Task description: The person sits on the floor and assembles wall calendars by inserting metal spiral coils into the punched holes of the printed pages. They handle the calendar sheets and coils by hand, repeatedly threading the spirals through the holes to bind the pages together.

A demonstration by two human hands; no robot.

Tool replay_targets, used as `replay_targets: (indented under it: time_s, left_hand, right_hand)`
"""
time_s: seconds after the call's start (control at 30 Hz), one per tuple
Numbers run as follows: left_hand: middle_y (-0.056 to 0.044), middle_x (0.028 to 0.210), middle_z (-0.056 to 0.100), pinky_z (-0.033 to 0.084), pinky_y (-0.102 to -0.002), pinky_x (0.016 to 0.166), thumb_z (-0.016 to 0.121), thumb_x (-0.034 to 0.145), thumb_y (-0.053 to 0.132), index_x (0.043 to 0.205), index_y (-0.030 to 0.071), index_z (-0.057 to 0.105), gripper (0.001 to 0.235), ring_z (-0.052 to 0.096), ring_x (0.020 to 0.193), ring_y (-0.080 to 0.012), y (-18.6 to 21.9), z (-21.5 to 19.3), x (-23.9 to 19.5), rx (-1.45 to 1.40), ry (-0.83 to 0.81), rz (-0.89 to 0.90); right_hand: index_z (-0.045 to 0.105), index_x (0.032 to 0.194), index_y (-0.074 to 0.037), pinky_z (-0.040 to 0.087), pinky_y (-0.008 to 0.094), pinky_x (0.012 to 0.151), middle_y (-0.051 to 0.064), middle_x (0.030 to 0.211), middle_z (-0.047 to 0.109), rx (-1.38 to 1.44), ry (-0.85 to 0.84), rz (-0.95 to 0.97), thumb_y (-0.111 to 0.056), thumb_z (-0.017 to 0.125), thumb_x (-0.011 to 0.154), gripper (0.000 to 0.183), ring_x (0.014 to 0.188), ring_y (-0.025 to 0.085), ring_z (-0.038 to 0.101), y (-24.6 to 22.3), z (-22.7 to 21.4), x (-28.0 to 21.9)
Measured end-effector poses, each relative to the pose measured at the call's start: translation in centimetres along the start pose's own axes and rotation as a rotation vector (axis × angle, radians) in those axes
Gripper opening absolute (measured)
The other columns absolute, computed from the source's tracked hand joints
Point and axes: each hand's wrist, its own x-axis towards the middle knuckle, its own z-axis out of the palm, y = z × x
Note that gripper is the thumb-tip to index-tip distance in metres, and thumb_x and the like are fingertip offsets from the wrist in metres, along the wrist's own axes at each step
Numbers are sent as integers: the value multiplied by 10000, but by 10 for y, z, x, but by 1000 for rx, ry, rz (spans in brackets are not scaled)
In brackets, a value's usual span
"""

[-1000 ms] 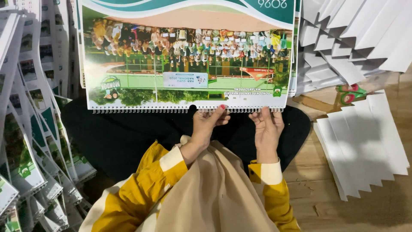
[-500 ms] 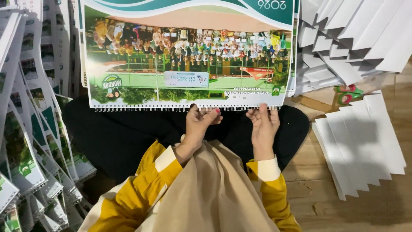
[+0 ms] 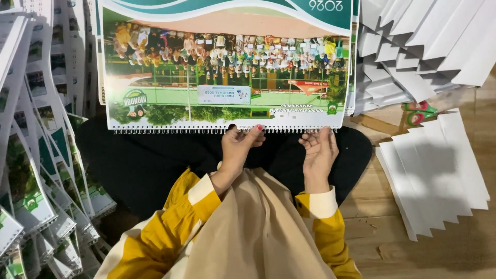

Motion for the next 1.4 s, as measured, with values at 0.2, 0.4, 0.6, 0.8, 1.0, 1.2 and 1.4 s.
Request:
replay_targets:
  time_s: [0.2, 0.4, 0.6, 0.8, 1.0, 1.2, 1.4]
  left_hand:
    - [-244, 738, 643, 583, -323, 577, 684, 794, 137, 722, -34, 500, 261, 672, 629, -283, 17, 1, -3, -92, 6, 12]
    - [-267, 707, 629, 575, -354, 563, 678, 796, 182, 678, -6, 429, 334, 666, 611, -300, 27, 6, -9, -105, 28, -31]
    - [-262, 680, 627, 574, -341, 543, 703, 774, 117, 721, -5, 429, 305, 662, 564, -271, 11, 1, -4, -96, 14, 19]
    - [-170, 673, 606, 581, -400, 613, 733, 745, 141, 834, -89, 473, 358, 652, 597, -249, -2, -18, -3, -219, 66, -88]
    - [-94, 800, 519, 529, -321, 647, 691, 800, 201, 972, -72, 484, 384, 560, 671, -166, 3, -91, -4, -407, 500, 35]
    - [-125, 1299, 414, 361, -268, 938, 496, 847, 335, 1333, 33, 294, 607, 435, 1156, -165, 64, -155, -25, -29, 656, 299]
    - [-216, 1143, 492, 451, -372, 893, 519, 935, 225, 1328, 52, 327, 471, 500, 1036, -217, 75, -166, -23, -17, 692, 394]
  right_hand:
    - [506, 882, -121, 581, 292, 554, 60, 742, 605, -57, 77, -44, -200, 593, 872, 118, 613, 181, 645, -10, -1, 6]
    - [491, 863, -106, 561, 276, 487, 58, 720, 585, -67, 68, -30, -179, 592, 879, 126, 569, 179, 630, -10, -5, 8]
    - [502, 861, -105, 567, 253, 519, 58, 694, 562, -110, 96, -83, -138, 614, 851, 118, 573, 163, 624, -12, -10, 10]
    - [516, 824, -67, 559, 281, 504, 79, 656, 570, -228, -70, 45, -92, 609, 822, 96, 553, 180, 631, -36, 9, -27]
    - [597, 774, 37, 533, 318, 521, 160, 610, 635, -528, -523, 243, -31, 702, 696, 148, 528, 204, 634, -13, 21, -78]
    - [614, 1041, -22, 482, 231, 703, 51, 996, 669, -712, -907, 380, -223, 563, 816, 306, 857, 95, 590, 5, 46, -100]
    - [533, 1142, 13, 537, 284, 548, 154, 783, 632, -447, -650, 298, -177, 526, 867, 334, 631, 193, 640, -25, 90, -107]
